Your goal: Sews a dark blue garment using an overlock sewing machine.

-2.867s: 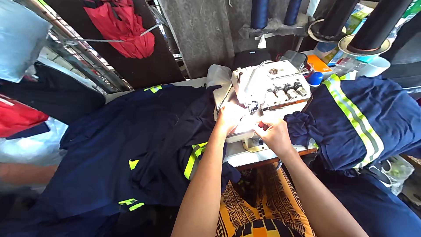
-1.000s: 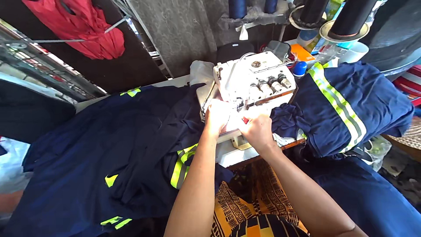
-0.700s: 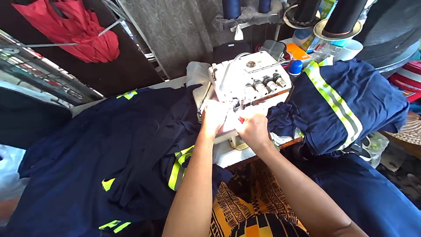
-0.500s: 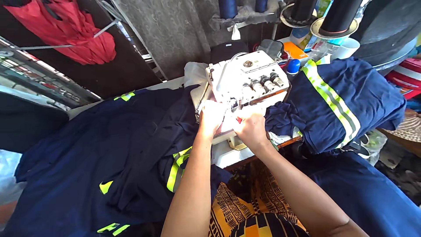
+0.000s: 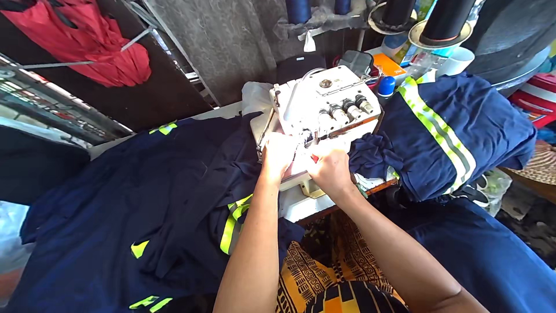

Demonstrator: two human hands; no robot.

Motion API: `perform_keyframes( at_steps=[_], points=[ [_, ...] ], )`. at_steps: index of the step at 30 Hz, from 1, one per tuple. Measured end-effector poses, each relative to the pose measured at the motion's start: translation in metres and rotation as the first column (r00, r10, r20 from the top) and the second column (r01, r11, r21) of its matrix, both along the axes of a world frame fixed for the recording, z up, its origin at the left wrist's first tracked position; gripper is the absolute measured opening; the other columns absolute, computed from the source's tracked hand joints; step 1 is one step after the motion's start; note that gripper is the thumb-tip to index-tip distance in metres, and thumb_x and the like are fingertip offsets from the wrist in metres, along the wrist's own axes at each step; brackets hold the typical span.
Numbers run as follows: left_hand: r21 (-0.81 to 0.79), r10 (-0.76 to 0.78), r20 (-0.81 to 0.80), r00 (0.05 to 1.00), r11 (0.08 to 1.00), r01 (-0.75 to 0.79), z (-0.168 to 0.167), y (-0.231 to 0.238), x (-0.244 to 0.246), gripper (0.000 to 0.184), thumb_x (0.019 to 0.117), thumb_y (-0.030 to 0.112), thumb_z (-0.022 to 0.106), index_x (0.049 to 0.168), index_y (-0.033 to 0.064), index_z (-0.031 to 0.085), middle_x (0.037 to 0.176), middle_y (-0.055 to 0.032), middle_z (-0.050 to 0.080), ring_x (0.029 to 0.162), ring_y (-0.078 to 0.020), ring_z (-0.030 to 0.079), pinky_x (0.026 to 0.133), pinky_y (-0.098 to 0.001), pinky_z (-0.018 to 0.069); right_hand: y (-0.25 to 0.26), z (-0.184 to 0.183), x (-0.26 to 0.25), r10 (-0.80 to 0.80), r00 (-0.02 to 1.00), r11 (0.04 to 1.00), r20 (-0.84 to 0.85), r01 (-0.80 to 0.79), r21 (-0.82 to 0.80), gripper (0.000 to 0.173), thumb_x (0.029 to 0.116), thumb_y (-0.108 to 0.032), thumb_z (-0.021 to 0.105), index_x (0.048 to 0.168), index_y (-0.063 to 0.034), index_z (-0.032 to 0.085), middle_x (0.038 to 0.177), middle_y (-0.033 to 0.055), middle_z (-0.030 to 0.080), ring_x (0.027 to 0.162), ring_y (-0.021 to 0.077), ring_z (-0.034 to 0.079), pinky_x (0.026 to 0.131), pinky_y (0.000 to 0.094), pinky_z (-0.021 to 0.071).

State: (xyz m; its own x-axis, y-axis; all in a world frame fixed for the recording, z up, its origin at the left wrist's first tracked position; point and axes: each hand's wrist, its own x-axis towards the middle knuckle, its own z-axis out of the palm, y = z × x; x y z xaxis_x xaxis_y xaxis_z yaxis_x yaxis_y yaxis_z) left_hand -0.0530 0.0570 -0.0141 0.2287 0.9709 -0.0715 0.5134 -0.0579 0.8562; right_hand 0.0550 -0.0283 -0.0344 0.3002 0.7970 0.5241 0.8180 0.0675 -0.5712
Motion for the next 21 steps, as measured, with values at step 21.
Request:
perform_keyframes(
  at_steps=[21],
  points=[
    [-0.015, 0.032, -0.059, 0.998, 0.999, -0.033, 0.0087, 0.0059, 0.0099, 0.023, 0.1003, 0.022, 0.064, 0.095, 0.0004, 0.063, 0.08, -0.0106, 0.058, 0.069, -0.0199, 0.054, 0.066, -0.0397, 0.0477, 0.0008, -0.0019, -0.0004, -0.001, 1.0, 1.0, 0.006, 0.001, 0.023, 0.016, 0.0815, -0.006, 0.074, 0.069, -0.002, 0.066, 0.068, 0.0096, 0.058, 0.062, 0.0258, 0.062, 0.052, 0.0443, 0.0486]
  ],
)
